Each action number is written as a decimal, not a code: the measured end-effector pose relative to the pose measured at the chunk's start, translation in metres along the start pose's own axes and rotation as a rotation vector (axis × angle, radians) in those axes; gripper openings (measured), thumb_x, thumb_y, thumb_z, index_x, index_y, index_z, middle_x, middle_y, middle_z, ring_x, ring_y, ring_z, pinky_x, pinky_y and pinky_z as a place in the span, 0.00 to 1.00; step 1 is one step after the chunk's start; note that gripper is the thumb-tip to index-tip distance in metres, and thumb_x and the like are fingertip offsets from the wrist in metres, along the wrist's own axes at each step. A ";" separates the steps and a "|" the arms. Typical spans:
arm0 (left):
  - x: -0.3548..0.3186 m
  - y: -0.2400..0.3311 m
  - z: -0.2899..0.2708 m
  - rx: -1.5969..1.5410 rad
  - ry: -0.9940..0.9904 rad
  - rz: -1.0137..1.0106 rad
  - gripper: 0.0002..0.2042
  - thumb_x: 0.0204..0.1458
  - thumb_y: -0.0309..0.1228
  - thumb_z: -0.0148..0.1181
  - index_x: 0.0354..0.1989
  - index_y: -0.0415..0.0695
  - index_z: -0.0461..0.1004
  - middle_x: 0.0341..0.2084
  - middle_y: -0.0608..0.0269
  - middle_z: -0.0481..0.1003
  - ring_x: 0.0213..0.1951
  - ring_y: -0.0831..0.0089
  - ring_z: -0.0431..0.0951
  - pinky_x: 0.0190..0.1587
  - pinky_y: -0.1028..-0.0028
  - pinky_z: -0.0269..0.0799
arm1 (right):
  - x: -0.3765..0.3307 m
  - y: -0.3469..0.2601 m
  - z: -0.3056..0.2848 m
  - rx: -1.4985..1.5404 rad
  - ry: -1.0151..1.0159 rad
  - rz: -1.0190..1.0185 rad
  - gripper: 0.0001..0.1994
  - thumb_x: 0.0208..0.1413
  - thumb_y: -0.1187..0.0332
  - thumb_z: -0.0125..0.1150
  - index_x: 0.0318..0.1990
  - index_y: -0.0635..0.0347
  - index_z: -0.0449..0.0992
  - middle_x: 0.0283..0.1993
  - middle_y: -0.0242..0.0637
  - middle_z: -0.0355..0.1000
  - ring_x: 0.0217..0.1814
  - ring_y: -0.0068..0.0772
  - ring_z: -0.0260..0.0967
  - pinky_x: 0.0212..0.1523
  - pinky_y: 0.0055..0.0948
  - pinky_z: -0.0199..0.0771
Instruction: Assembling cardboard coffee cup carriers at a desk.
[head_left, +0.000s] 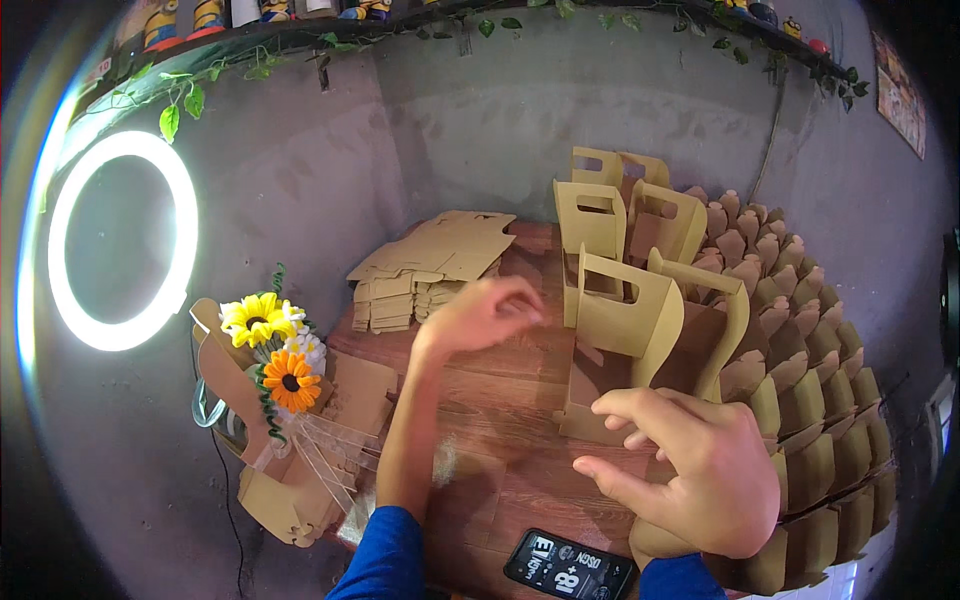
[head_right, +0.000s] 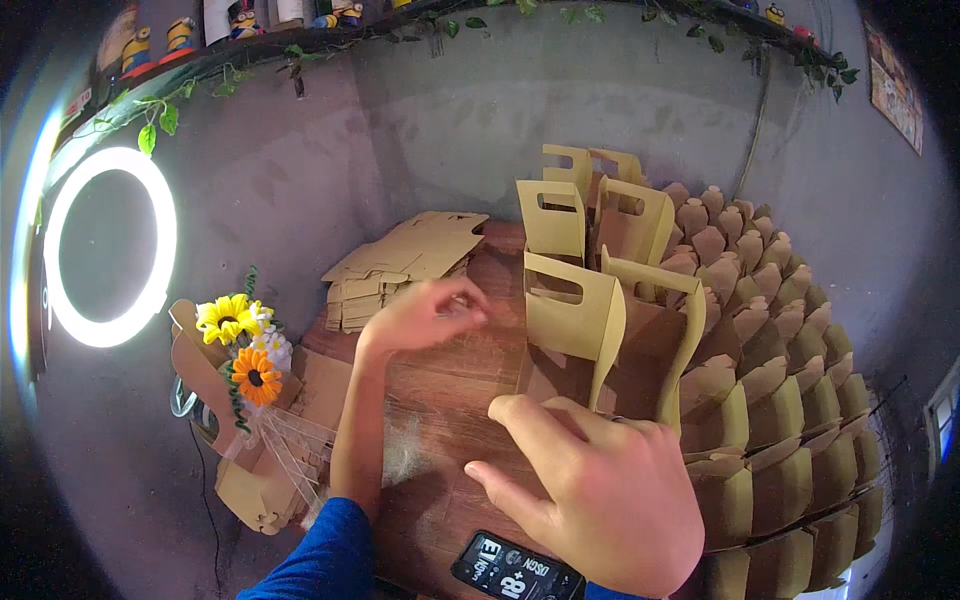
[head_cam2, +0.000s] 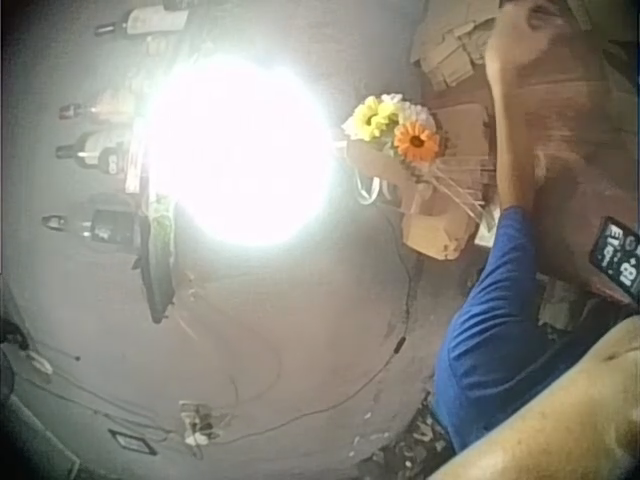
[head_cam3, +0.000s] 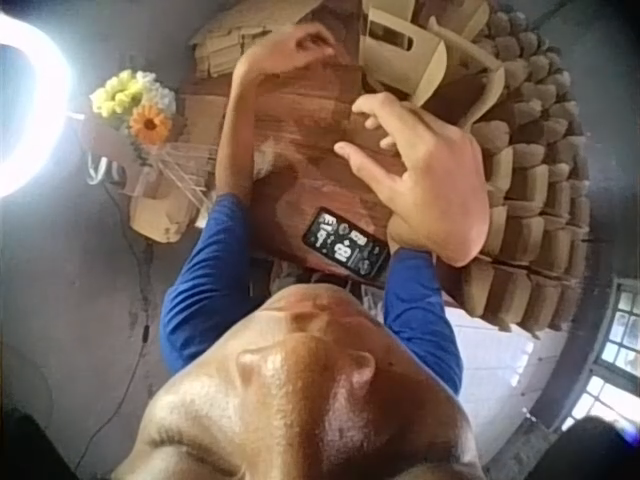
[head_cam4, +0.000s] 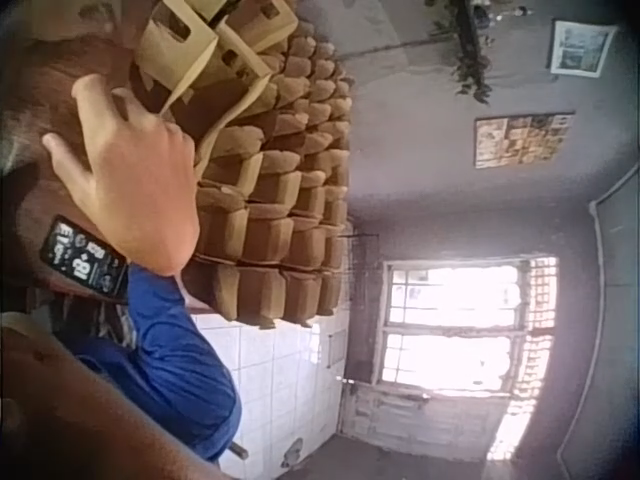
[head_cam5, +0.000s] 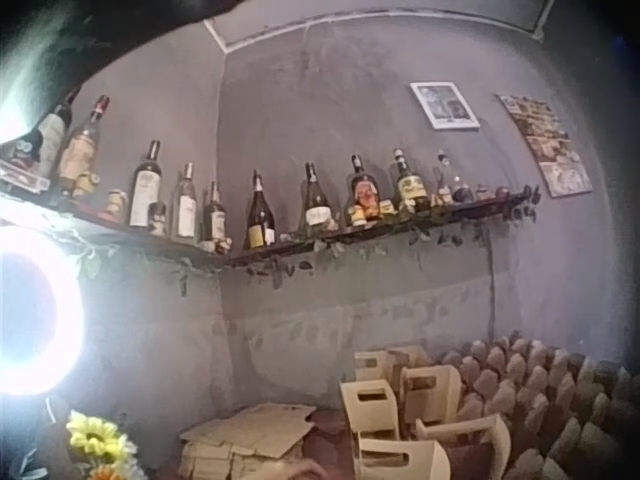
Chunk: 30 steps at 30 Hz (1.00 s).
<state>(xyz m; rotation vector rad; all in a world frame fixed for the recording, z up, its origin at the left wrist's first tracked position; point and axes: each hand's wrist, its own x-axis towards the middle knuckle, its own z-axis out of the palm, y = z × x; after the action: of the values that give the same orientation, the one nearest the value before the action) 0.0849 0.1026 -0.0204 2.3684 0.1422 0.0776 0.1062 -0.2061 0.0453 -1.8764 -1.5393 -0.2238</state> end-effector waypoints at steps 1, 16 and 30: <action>-0.007 -0.019 -0.008 0.106 0.237 -0.029 0.19 0.53 0.34 0.66 0.52 0.44 0.74 0.53 0.52 0.75 0.53 0.63 0.78 0.51 0.63 0.76 | 0.003 0.002 0.003 0.029 -0.008 -0.028 0.19 0.45 0.64 0.77 0.44 0.59 0.78 0.37 0.36 0.80 0.32 0.29 0.81 0.28 0.24 0.80; 0.040 -0.135 0.026 0.658 0.995 -0.139 0.26 0.53 0.32 0.65 0.62 0.51 0.68 0.61 0.56 0.70 0.65 0.57 0.65 0.59 0.39 0.55 | 0.011 0.000 0.006 0.006 -0.048 -0.069 0.19 0.48 0.59 0.75 0.45 0.55 0.78 0.33 0.34 0.80 0.32 0.30 0.80 0.30 0.27 0.79; 0.033 -0.139 0.009 0.754 1.172 -0.182 0.06 0.60 0.30 0.54 0.42 0.47 0.76 0.37 0.61 0.81 0.43 0.58 0.78 0.54 0.52 0.62 | 0.016 0.002 0.006 0.044 -0.109 -0.010 0.20 0.50 0.55 0.72 0.47 0.53 0.77 0.32 0.34 0.79 0.32 0.30 0.80 0.28 0.26 0.77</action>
<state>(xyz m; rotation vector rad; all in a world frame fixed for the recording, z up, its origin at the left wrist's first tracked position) 0.1071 0.1998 -0.1232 2.6664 1.0867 1.5421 0.1109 -0.1899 0.0490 -1.8736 -1.6127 -0.0928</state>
